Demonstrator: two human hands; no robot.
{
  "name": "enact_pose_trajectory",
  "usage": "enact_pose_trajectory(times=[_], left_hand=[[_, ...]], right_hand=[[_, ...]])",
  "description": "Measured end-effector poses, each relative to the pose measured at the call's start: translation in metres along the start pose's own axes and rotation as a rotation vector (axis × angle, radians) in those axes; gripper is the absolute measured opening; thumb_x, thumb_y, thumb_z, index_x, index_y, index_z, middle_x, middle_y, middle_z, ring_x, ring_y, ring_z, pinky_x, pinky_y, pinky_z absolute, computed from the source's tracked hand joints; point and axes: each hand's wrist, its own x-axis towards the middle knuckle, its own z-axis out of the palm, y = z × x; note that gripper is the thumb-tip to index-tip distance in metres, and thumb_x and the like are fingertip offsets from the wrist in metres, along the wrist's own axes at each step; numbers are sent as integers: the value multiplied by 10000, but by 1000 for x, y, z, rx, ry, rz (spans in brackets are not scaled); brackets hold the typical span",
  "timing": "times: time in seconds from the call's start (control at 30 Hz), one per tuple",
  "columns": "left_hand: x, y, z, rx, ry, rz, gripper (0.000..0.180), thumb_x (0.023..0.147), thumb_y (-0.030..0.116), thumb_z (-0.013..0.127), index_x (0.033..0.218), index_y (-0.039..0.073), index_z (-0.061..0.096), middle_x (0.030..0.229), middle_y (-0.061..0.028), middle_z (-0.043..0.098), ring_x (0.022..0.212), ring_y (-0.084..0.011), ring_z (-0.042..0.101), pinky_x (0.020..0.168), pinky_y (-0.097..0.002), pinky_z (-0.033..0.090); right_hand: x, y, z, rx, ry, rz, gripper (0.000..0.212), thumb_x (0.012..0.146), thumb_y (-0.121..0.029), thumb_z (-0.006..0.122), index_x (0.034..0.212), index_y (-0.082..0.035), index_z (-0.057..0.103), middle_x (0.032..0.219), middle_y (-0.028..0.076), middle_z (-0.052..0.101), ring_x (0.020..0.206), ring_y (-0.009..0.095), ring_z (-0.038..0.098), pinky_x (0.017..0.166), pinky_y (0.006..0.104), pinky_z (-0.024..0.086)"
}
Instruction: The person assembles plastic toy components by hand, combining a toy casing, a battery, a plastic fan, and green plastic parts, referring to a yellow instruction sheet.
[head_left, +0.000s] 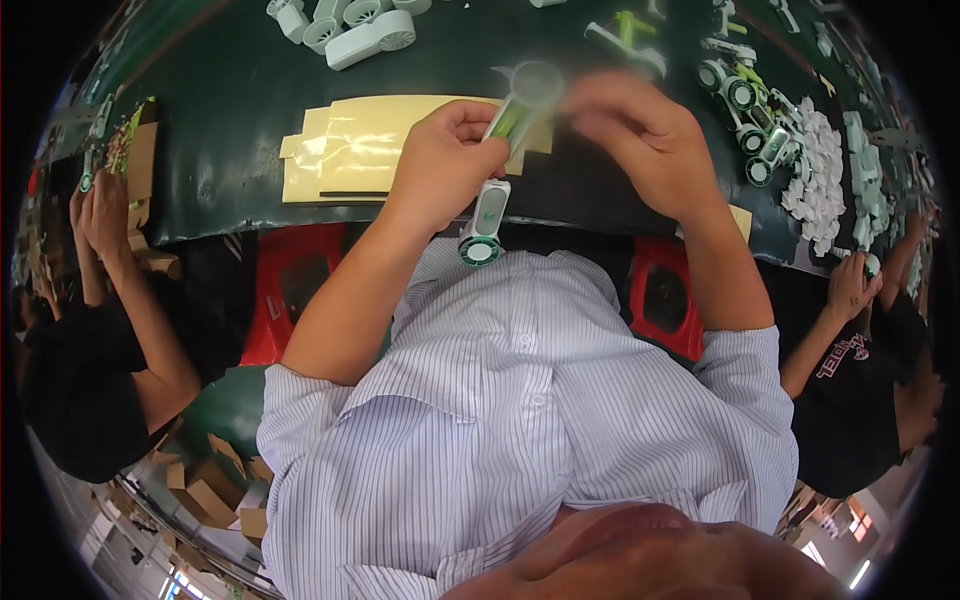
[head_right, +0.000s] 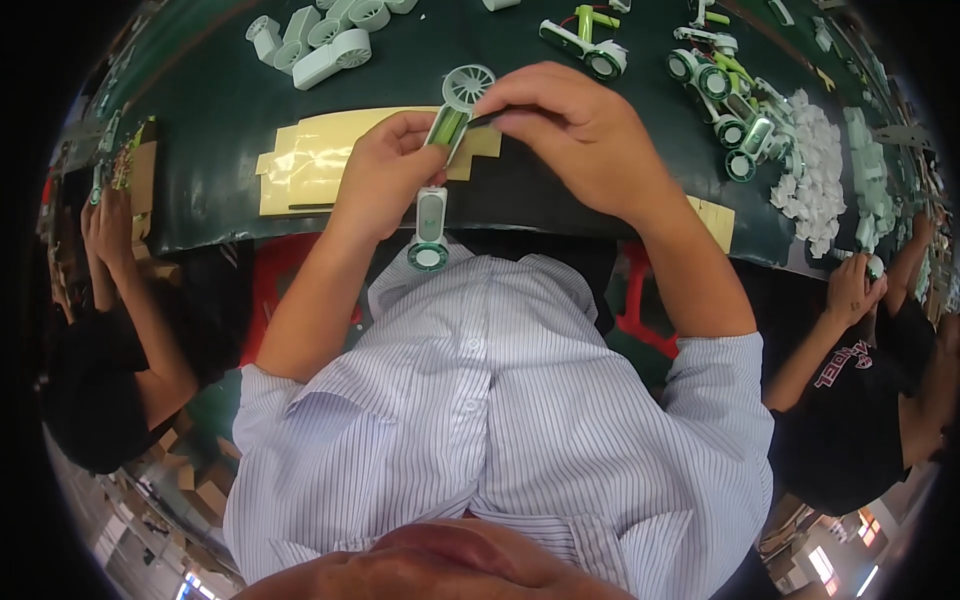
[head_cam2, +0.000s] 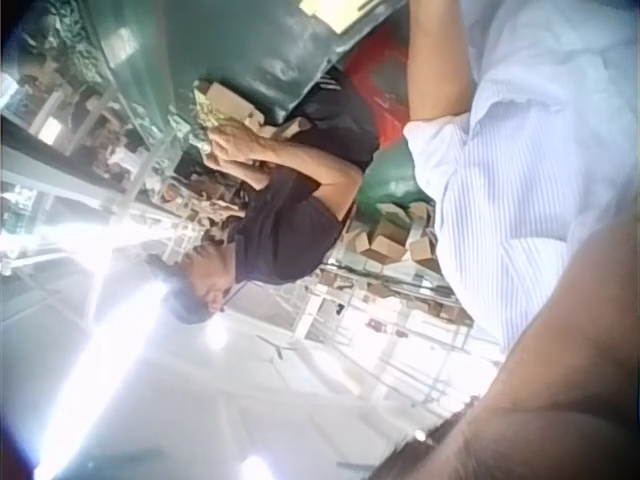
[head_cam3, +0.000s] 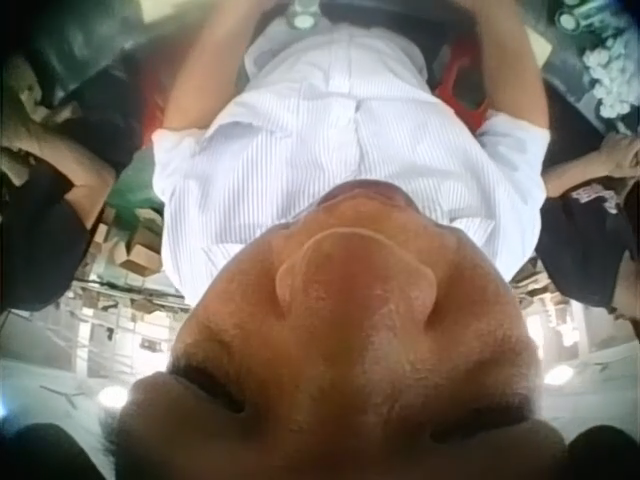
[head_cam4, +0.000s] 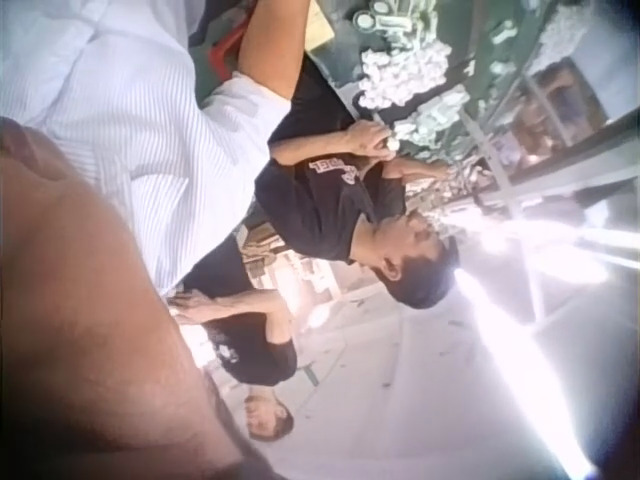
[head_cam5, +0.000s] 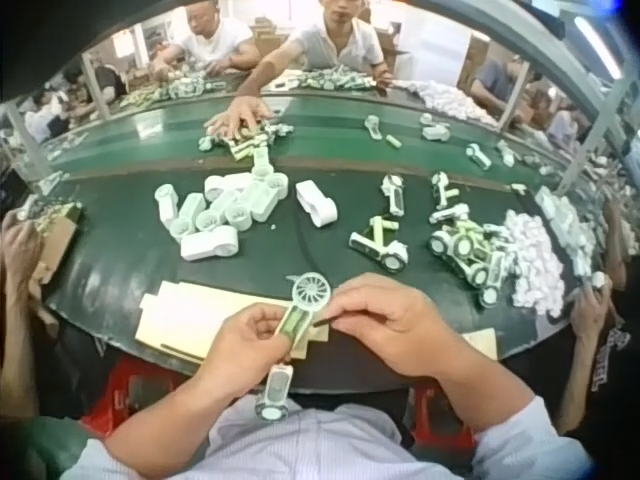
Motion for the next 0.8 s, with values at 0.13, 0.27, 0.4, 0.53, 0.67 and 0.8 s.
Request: enact_pose_trajectory(times=[0.13,0.27,0.4,0.53,0.67,0.8], left_hand=[[2,0,2,43,-41,57,325,815,-9,599,1132,-68,566,972,-95,658,760,-118,605,676,-238,498],[-3,4,5,83,6,78,342,811,30,619,1133,-76,580,930,-83,661,731,-105,606,650,-230,493],[-5,6,4,60,-37,40,393,844,51,618,1203,-92,543,978,-87,649,761,-107,600,667,-222,491],[-4,6,0,23,-62,10,402,849,53,617,1216,-94,539,983,-88,651,755,-104,601,661,-220,490],[-3,6,0,23,-58,26,403,853,58,619,1222,-90,548,967,-79,653,748,-100,601,654,-215,488],[-1,6,-3,27,-67,24,396,852,69,632,1207,-93,563,956,-77,654,751,-97,599,655,-214,485]], right_hand=[[18,-8,15,-31,-108,-132,211,861,-80,642,1067,-37,658,939,95,677,845,199,658,753,291,513],[26,5,18,-173,-235,-143,187,842,-101,669,1011,-25,650,853,81,680,785,204,661,716,295,516],[33,9,17,-161,-218,-119,151,840,-106,666,967,-24,663,842,80,678,783,190,658,716,290,512],[37,7,10,-220,-266,-105,137,840,-111,658,946,-26,669,834,80,676,781,181,656,718,284,509],[37,10,12,-151,-292,-78,135,841,-109,655,948,-27,669,844,76,679,779,179,654,718,283,508],[32,18,19,-161,-183,-143,134,848,-98,653,961,-30,675,861,65,685,792,156,654,720,268,507]])
